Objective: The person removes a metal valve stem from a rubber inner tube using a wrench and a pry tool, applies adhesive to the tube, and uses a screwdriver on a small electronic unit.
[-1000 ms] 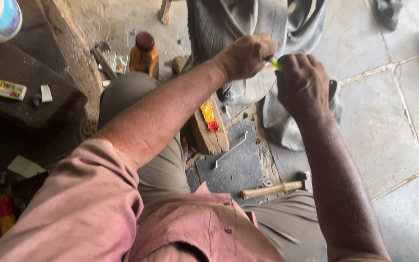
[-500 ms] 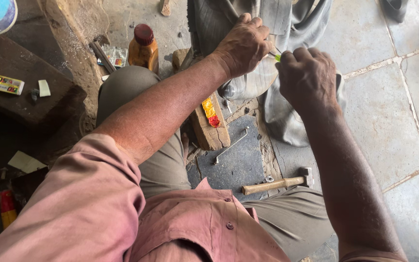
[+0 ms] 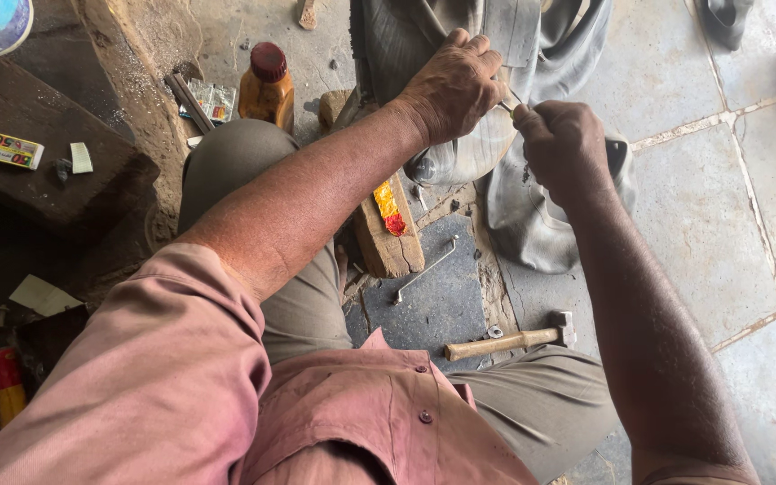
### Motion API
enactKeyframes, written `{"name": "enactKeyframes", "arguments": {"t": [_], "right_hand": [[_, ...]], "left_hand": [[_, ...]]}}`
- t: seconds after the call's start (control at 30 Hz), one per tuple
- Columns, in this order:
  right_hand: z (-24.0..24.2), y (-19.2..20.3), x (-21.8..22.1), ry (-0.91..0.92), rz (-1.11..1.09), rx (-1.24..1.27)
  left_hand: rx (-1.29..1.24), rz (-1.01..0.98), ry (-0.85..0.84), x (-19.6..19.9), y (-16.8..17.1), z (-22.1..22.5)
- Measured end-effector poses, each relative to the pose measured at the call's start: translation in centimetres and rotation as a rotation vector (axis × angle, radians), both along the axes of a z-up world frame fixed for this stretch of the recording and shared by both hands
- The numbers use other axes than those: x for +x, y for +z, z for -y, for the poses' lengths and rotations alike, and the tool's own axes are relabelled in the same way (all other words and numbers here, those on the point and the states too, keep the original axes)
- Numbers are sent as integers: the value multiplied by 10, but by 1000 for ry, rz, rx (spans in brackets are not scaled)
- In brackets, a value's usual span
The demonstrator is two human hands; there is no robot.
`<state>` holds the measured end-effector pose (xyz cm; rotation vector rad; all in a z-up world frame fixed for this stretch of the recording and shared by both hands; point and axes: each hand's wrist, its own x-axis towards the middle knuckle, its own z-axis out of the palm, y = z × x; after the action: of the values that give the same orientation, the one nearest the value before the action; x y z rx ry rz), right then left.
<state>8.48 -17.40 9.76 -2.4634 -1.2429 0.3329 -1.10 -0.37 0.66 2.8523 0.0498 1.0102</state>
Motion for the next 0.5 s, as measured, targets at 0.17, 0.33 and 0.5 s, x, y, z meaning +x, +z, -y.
{"name": "enactKeyframes", "arguments": {"t": [0.17,0.33,0.5], "right_hand": [[5,-6,0,373,419,148],[2,-9,7,255,315,95],[3,-2,-6,367,400,255]], "left_hand": [[-65,12,-33,1,-3,0],[-46,17,-15,4,-8,-2],[-21,26,2,4,-6,-2]]}}
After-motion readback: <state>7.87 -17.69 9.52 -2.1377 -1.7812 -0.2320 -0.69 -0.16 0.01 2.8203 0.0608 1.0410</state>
